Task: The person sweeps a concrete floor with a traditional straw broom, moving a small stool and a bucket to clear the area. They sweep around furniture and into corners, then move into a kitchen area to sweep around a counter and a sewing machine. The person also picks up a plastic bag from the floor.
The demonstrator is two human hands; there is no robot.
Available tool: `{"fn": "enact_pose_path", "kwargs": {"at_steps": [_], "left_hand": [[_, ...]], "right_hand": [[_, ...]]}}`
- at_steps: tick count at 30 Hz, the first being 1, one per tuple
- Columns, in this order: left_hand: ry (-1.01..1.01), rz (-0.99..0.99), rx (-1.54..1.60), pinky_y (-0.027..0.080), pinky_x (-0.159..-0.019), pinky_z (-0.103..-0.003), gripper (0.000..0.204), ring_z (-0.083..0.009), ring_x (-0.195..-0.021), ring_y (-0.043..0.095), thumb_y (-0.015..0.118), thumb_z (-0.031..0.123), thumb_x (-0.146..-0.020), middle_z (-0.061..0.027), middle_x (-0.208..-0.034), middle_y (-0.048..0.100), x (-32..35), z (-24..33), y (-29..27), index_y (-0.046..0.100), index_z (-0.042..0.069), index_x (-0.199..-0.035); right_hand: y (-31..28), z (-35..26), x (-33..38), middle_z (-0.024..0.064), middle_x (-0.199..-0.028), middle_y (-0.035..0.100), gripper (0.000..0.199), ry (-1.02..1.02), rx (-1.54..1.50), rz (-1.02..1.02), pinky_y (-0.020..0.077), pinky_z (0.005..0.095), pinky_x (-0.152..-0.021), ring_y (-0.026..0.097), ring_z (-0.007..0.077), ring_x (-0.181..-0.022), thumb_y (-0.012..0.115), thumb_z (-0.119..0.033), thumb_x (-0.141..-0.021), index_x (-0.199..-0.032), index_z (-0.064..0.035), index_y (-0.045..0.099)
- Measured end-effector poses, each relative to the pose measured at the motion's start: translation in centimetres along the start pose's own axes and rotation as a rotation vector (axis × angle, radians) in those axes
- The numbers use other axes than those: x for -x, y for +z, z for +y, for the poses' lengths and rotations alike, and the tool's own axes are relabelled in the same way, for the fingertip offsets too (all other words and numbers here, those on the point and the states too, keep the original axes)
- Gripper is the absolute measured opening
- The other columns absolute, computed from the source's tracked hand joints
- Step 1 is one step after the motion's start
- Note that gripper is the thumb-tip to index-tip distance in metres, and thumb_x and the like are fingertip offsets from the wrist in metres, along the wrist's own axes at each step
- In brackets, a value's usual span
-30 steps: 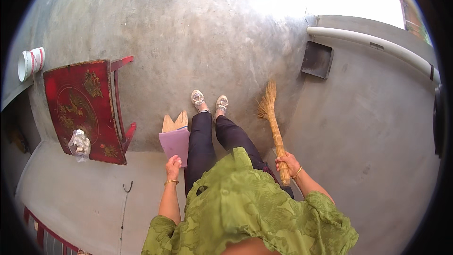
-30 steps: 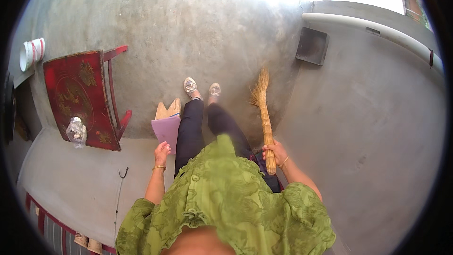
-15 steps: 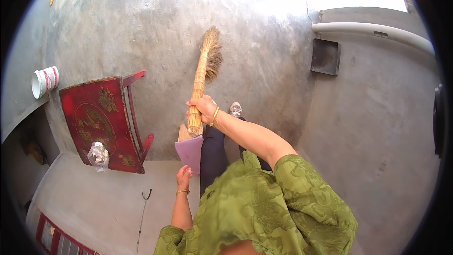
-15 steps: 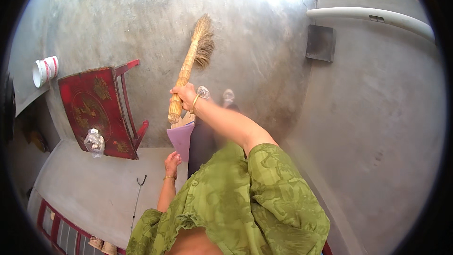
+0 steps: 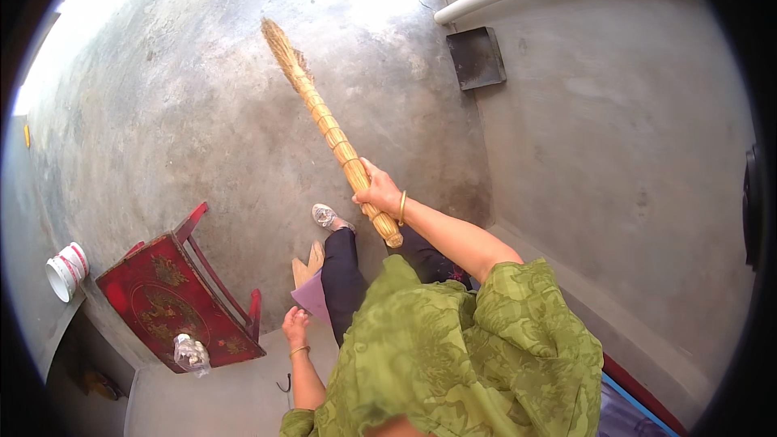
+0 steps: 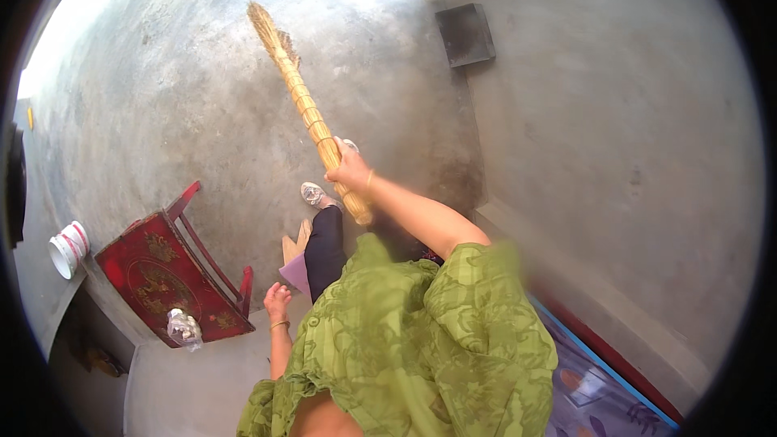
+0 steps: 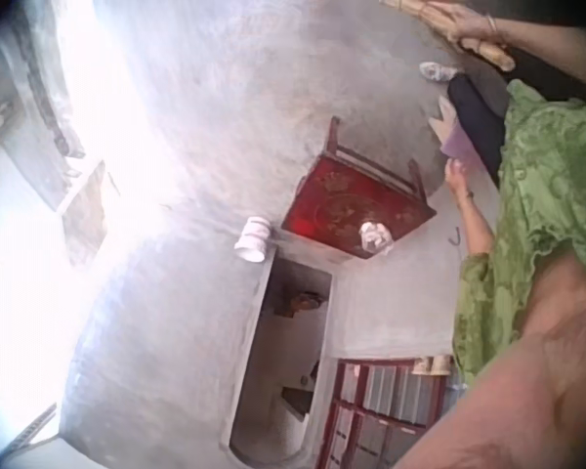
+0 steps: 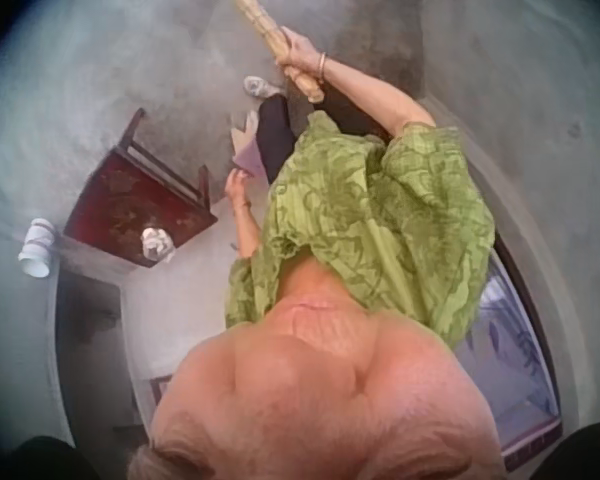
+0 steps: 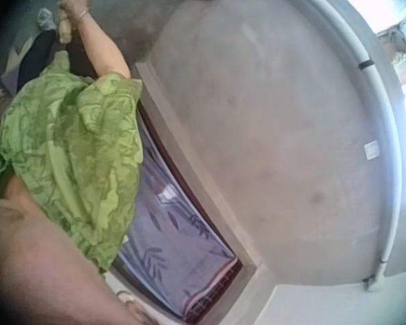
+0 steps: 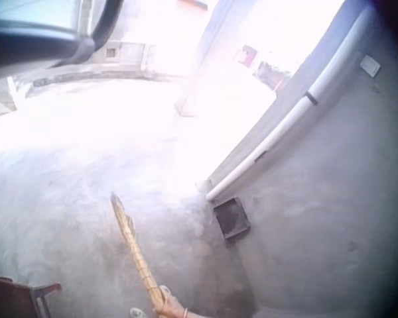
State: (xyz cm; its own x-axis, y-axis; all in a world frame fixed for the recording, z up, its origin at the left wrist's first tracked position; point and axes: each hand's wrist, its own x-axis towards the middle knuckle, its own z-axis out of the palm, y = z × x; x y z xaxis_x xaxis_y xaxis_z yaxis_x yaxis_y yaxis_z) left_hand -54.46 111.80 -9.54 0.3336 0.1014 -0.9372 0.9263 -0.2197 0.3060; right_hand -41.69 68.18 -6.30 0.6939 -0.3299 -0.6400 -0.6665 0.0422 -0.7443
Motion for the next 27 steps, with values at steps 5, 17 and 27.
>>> {"fn": "enact_pose_path", "kwargs": {"at_steps": [5,17,27], "left_hand": [[-0.038,0.045,0.008,0.050,-0.067,-0.025,0.039,-0.0144,-0.076,0.058,0.055,0.004,-0.080,-0.0098,-0.094,0.059,0.2,3.4,1.9,0.046,-0.004,-0.117],[-0.024,0.069,0.106,0.049,-0.070,-0.026,0.041,-0.0147,-0.081,0.057,0.056,0.006,-0.080,-0.0087,-0.097,0.058,4.3,10.2,11.9,0.046,-0.003,-0.118],[0.010,-0.003,0.083,0.050,-0.067,-0.027,0.037,-0.0157,-0.077,0.058,0.055,0.005,-0.078,-0.0096,-0.093,0.058,0.7,17.4,15.3,0.049,-0.006,-0.114]], "right_hand": [[-11.0,1.8,2.5,0.0106,-0.071,0.051,0.073,0.321,-0.034,0.274,0.0455,0.0330,-0.038,0.054,0.0206,-0.046,0.060,0.005,-0.064,-0.130,-0.0017,0.027],[5.0,-5.1,-13.0,0.0100,-0.077,0.048,0.053,0.487,-0.283,-0.090,0.0480,0.0397,-0.051,0.055,0.0239,-0.068,0.063,0.006,-0.063,-0.107,-0.0061,0.035],[-2.1,-18.4,-26.3,0.0152,-0.088,0.057,0.079,0.069,-0.068,-0.436,0.0482,0.0350,-0.072,0.058,0.0240,-0.079,0.072,-0.007,-0.057,-0.126,-0.0011,0.035]]}}
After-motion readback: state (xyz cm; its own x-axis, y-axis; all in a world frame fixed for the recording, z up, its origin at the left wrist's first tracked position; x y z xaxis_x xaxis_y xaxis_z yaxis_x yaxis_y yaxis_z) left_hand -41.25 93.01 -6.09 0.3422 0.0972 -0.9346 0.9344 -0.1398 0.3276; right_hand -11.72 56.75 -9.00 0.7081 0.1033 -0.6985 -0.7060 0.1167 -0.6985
